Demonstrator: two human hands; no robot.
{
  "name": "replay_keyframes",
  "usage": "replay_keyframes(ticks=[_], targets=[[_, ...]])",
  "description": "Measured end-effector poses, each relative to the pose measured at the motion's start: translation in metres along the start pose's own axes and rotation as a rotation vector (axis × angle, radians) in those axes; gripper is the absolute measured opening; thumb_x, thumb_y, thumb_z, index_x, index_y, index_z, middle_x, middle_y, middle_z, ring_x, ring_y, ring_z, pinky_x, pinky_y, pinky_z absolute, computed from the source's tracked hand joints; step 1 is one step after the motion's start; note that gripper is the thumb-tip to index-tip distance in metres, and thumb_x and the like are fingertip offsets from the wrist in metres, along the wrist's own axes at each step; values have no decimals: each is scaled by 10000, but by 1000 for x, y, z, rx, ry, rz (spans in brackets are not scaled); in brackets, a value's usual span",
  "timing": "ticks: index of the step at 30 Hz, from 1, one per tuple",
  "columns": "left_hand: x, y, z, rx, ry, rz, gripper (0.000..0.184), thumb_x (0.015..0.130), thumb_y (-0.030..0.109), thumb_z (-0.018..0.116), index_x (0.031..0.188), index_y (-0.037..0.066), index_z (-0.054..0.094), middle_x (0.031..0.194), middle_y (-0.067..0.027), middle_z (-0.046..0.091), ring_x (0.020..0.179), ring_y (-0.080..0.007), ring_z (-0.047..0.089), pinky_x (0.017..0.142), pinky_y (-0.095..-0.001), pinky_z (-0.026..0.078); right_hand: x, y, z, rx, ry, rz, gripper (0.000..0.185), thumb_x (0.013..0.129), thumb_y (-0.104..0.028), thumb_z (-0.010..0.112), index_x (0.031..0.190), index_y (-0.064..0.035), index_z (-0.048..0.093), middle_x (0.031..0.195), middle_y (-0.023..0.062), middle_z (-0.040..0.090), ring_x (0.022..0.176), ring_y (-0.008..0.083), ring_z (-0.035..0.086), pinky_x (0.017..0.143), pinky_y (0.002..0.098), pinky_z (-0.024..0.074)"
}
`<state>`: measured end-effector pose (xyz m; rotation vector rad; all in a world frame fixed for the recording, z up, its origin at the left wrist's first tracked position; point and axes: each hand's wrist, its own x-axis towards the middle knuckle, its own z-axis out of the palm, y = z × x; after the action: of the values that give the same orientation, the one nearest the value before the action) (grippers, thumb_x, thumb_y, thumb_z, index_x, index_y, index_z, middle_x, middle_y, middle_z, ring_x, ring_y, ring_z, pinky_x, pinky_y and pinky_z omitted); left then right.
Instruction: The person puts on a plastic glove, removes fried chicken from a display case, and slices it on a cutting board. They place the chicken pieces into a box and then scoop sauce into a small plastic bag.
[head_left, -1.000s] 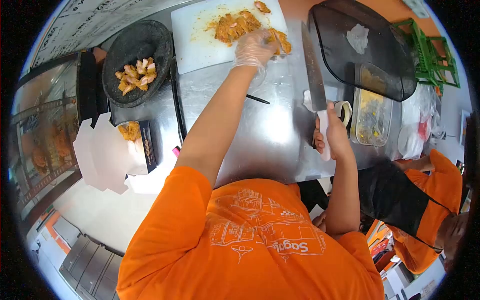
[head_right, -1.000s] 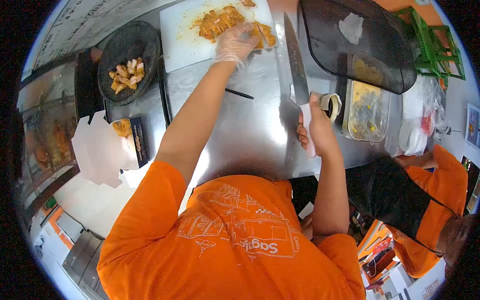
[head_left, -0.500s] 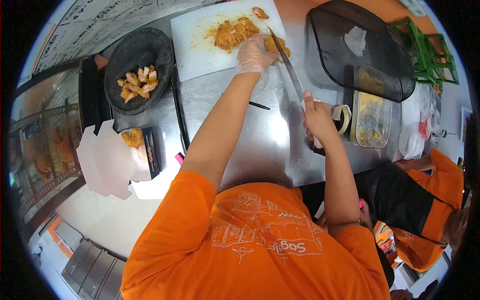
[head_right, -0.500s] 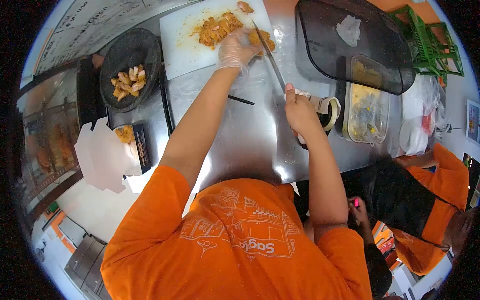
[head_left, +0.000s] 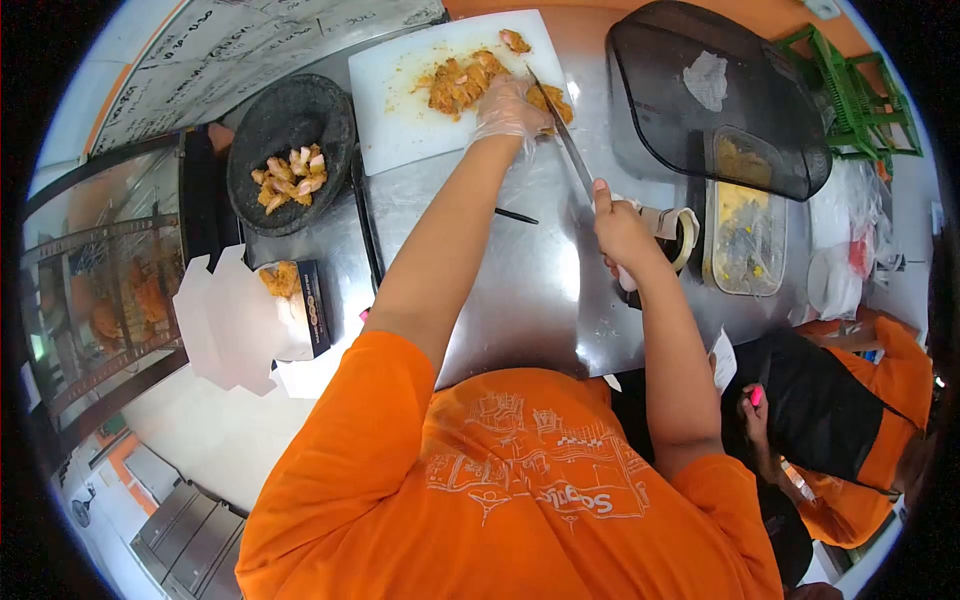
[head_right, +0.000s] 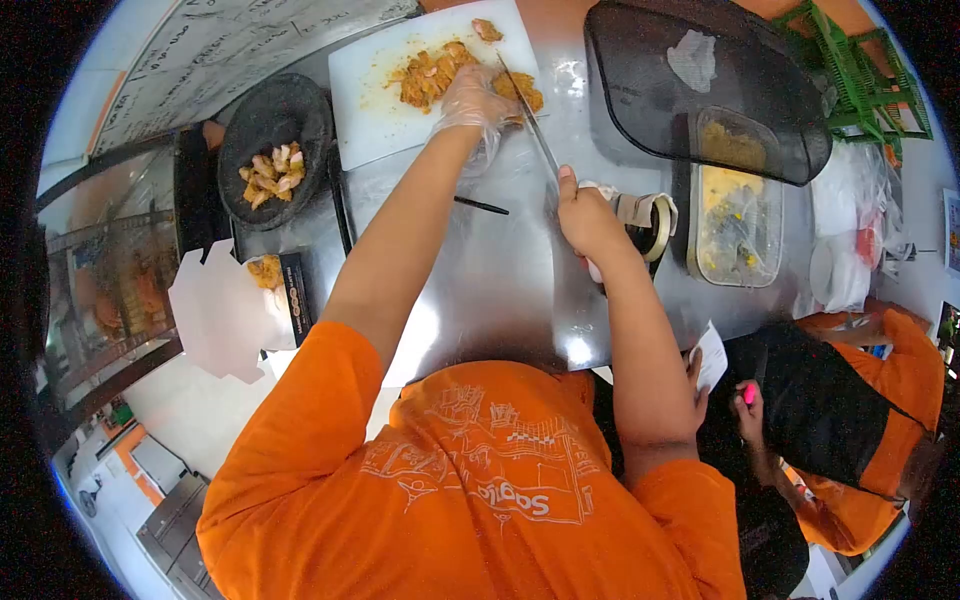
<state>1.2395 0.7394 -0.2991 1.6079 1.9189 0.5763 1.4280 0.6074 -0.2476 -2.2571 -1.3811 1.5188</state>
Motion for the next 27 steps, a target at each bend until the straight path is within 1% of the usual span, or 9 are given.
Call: replay_keyframes(ticks=[4, 10, 13, 15, 19, 21, 23, 25, 27], targets=[[2, 0, -6, -17, -146, -67, 724, 615, 314, 938, 1270, 88, 728, 1429, -168, 591, 1261, -318, 611, 1085, -366, 479, 13, -10, -6, 46, -46, 33, 776, 1046, -677, 302, 764, 8, 534, 580, 94, 506, 402, 220, 482, 375, 406, 415], [-11, -6, 9, 13, 130, 83, 743, 594, 247, 950, 1269, 65, 698, 1295, -188, 656, 1187, -324, 649, 1042, -363, 510, 18, -8, 2, 54, -77, -4, 782, 1032, -709, 302, 776, -5, 525, 575, 88, 500, 403, 202, 474, 377, 388, 408], [-23, -4, 7, -197, 71, -4, 726, 592, 156, 940, 1240, 29, 638, 1262, -176, 660, 1138, -275, 667, 993, -348, 536, 17, -9, 0, -1, -84, 26, 832, 1078, -607, 235, 834, 89, 622, 621, 174, 587, 456, 299, 585, 485, 454, 505], [-29, -5, 4, -377, 205, -7, 712, 616, 68, 908, 1241, 30, 569, 1230, -158, 648, 1088, -239, 670, 937, -350, 559, 19, -4, -2, 146, -106, 1, 765, 1015, -733, 348, 783, -27, 527, 566, 46, 468, 414, 171, 462, 385, 368, 405], [-28, -49, -24, -603, 389, 83, 672, 649, 35, 864, 1247, 37, 558, 1151, -126, 659, 1011, -217, 681, 880, -345, 582, 9, -8, -10, 239, -113, -41, 749, 999, -746, 388, 789, -40, 524, 550, 25, 436, 409, 155, 443, 382, 355, 394], [-30, -75, -62, -625, 410, -40, 675, 640, 84, 878, 1245, 56, 581, 1153, -117, 674, 1005, -222, 691, 898, -345, 578, 5, -12, -11, 122, -10, -106, 847, 983, -746, 426, 853, 60, 651, 680, 161, 626, 564, 301, 632, 522, 426, 504], [-13, -119, -86, -656, 427, -86, 693, 644, 113, 891, 1266, 53, 591, 1181, -128, 678, 1003, -238, 703, 899, -348, 582, 13, -4, -10, 76, 50, -200, 825, 973, -736, 468, 855, 58, 657, 694, 168, 634, 623, 308, 644, 586, 430, 511], [5, -149, -105, -181, 286, -242, 721, 743, 122, 881, 1350, -41, 528, 1286, -198, 646, 1056, -270, 704, 854, -356, 612, 18, -1, -11, 24, 105, -301, 804, 963, -726, 510, 857, 56, 663, 708, 175, 642, 682, 316, 656, 650, 433, 518], [-6, -137, -113, 141, 338, -183, 690, 770, 216, 870, 1340, -24, 565, 1298, -204, 652, 1083, -298, 702, 915, -386, 589, 15, -2, -11, 62, 132, -296, 748, 963, -688, 555, 854, 43, 667, 723, 179, 654, 732, 328, 652, 738, 432, 508]])
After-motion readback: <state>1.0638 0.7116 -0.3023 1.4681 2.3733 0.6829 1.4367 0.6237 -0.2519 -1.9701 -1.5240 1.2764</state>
